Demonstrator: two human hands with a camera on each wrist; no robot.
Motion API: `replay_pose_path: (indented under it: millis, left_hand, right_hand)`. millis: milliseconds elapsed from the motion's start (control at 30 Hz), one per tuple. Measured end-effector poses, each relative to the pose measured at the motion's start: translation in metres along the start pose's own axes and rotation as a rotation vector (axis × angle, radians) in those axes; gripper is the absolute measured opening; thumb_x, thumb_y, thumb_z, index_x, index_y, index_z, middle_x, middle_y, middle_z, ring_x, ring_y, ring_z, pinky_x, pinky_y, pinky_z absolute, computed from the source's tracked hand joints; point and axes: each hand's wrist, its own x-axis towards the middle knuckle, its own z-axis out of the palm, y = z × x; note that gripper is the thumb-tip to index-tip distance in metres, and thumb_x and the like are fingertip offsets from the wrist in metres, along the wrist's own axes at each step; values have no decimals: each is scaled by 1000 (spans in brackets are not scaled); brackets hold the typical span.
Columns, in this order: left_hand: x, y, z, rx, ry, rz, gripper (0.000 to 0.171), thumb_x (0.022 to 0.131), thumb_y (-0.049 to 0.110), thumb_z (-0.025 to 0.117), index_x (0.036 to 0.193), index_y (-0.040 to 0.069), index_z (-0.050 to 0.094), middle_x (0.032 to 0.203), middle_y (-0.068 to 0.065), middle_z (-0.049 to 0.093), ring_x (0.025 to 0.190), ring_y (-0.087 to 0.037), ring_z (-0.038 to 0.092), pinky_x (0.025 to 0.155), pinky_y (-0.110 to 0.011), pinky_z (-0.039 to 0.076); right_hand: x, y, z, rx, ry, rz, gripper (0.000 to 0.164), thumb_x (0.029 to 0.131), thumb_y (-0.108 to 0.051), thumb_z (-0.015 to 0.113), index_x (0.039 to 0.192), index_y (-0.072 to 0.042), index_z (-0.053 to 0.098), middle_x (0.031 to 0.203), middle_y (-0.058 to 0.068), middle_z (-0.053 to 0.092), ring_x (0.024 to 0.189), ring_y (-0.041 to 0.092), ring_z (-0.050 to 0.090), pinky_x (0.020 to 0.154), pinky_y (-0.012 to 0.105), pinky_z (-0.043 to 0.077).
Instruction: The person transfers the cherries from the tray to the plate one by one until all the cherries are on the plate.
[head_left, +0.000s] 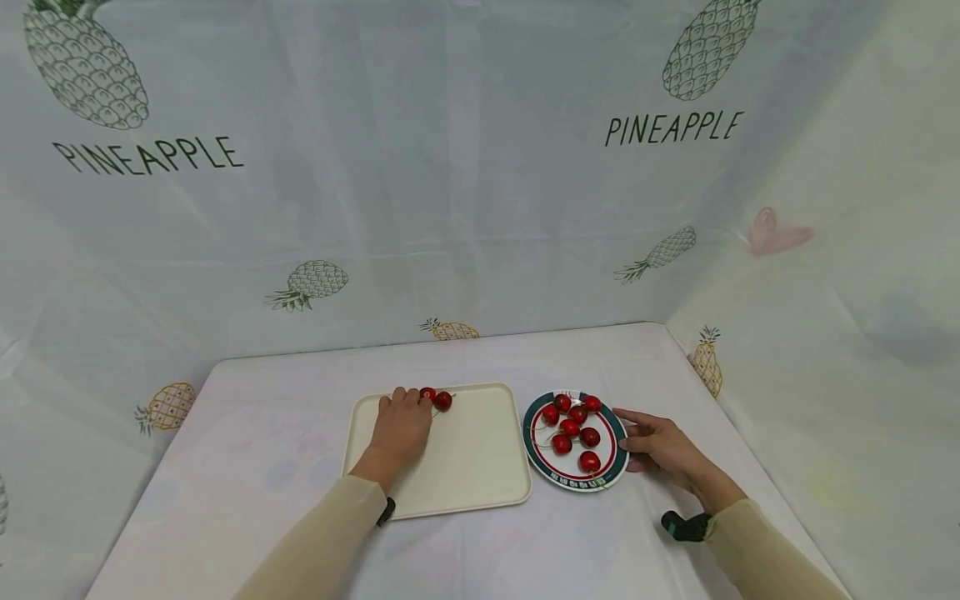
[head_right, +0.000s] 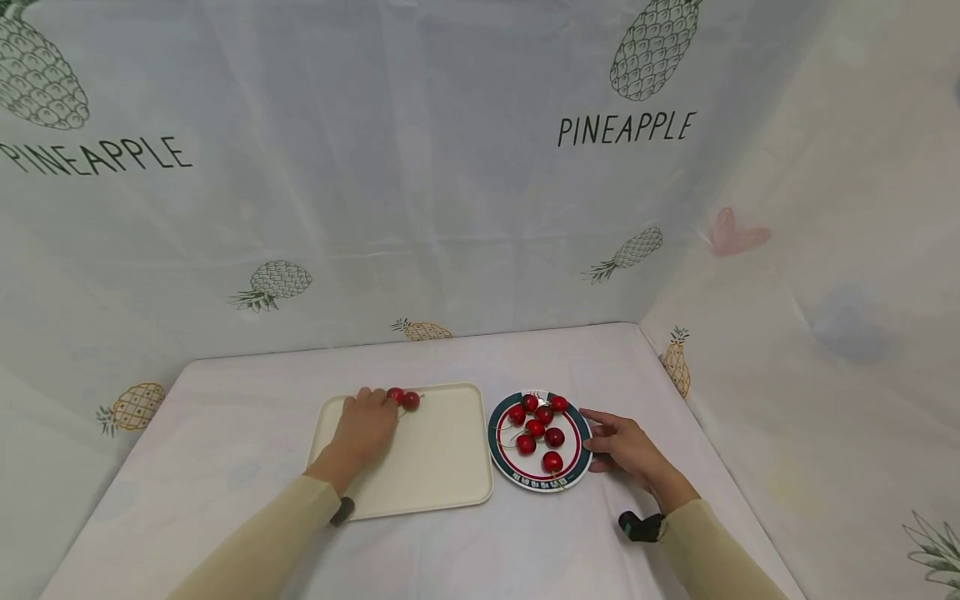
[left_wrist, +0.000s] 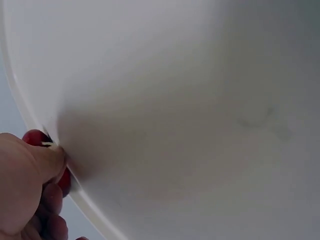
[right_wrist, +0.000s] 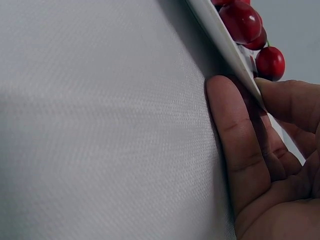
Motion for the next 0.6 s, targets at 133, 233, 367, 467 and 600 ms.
replay_pose_path:
  millis: [133,233,367,467,600]
  left_hand:
    - [-1,2,1,0,-9,-9,20,108,7,52,117,-2,68,112,-16,62,98,-33,49,86,-51,43]
    - [-2,1,1,-3,1,-8,18,108,7,51,115,-2,65,113,-17,62,98,-34,48,86,-52,43]
    - [-2,0,1,-13,37,15,15,107,7,52,111,-1,64,106,-15,59,95,-33,47,84,-50,41]
    - [-1,0,1,-18,64,37,14,107,7,52,110,0,64,101,-13,57,94,-32,46,83,-49,41]
    - [1,1,-1,-16,81,64,14,107,7,52,112,0,63,99,-12,55,93,-32,46,83,-49,41]
  right_hand:
    - [0,0,1,-2,7,4,66,101,-7,66,162,-10,41,142,26,58,91,24,70,77,38,64]
    - [0,0,1,-5,6,3,66,101,-6,66,162,-9,40,141,26,58,91,24,70,77,39,64]
    - [0,0,0,-6,0,-4,66,102,-6,66,162,-8,40,141,26,59,91,25,71,77,39,64]
    - [0,-1,0,-4,-5,-8,66,102,-7,66,162,-8,39,141,26,60,92,25,71,78,39,64]
    - [0,-1,0,-4,-8,-8,66,102,-7,66,162,-8,39,141,26,60,92,25,71,78,39,64]
